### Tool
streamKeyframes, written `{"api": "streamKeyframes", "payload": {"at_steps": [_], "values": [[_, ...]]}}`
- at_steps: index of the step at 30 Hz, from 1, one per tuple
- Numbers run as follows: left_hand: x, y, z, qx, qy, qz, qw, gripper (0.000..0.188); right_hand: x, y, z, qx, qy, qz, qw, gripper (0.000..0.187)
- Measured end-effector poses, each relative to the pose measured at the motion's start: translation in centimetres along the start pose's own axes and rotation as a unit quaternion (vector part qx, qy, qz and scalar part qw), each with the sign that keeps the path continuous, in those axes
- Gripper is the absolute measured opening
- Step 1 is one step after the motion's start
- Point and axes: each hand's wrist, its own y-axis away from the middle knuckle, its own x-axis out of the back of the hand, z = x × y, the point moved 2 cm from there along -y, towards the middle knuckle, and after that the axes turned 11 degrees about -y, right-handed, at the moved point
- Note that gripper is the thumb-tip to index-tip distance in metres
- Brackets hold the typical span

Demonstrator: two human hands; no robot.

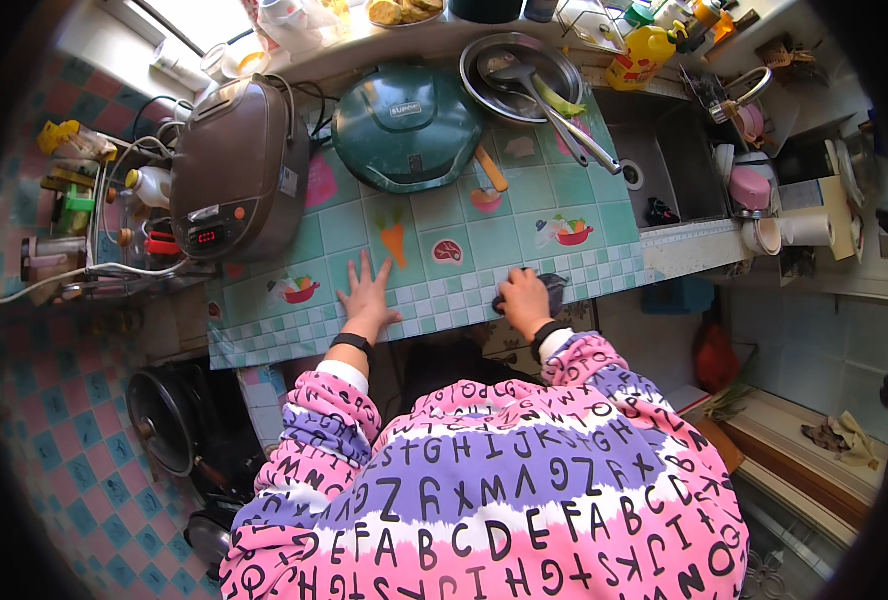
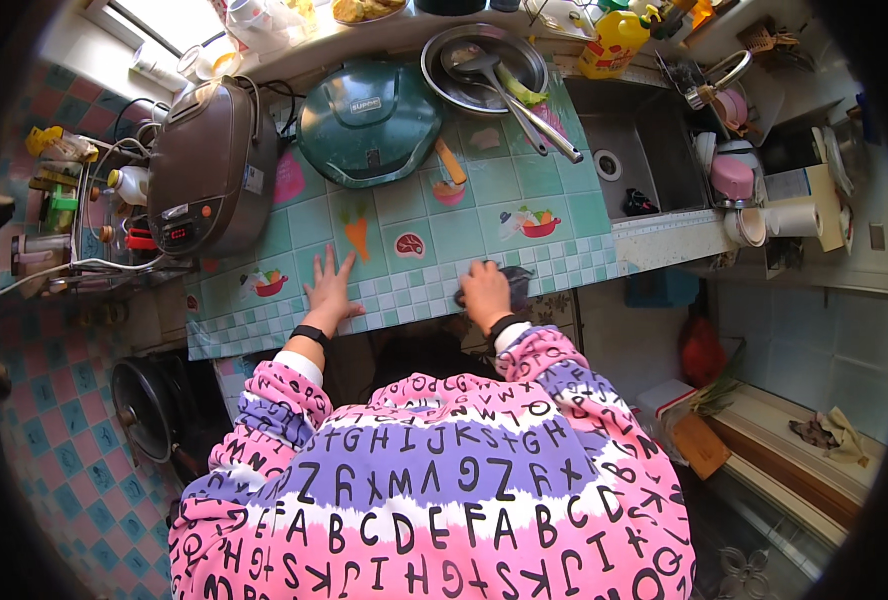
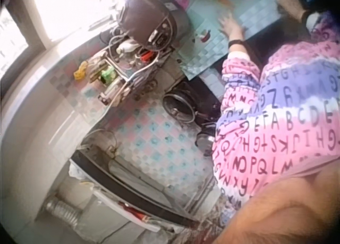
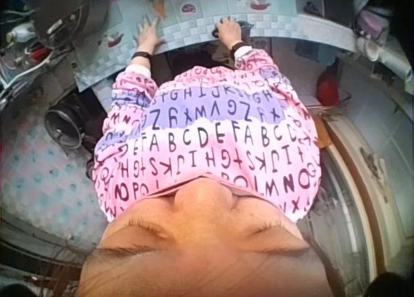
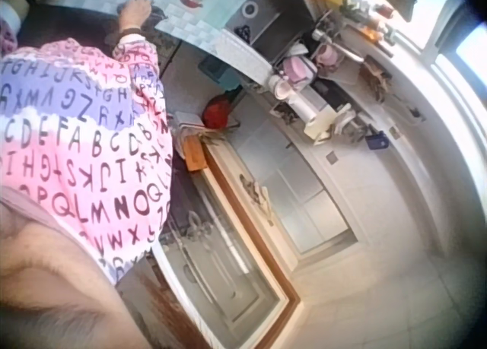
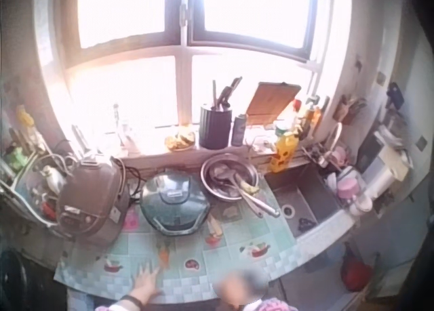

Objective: The person washes a wooden cutting board under running water, then wipes the sink and countertop with a cloth. They handle a small white container and a dark cloth, moving items aside to reach the work area and wiping different parts of the counter.

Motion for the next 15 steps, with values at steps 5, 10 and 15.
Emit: {"api": "streamKeyframes", "payload": {"at_steps": [5,10,15], "values": [[0.0,0.0,-0.2,0.001,0.003,0.003,1.000,0.122,0.7,0.1,0.4,0.002,-0.007,-0.014,1.000,0.024],[0.0,-0.1,0.0,0.011,0.006,-0.002,1.000,0.123,1.1,0.2,1.0,-0.022,-0.001,-0.016,1.000,0.021],[0.0,0.1,0.2,0.011,0.010,0.005,1.000,0.123,-1.1,-0.9,-1.6,0.043,-0.025,-0.010,0.999,0.022]]}}
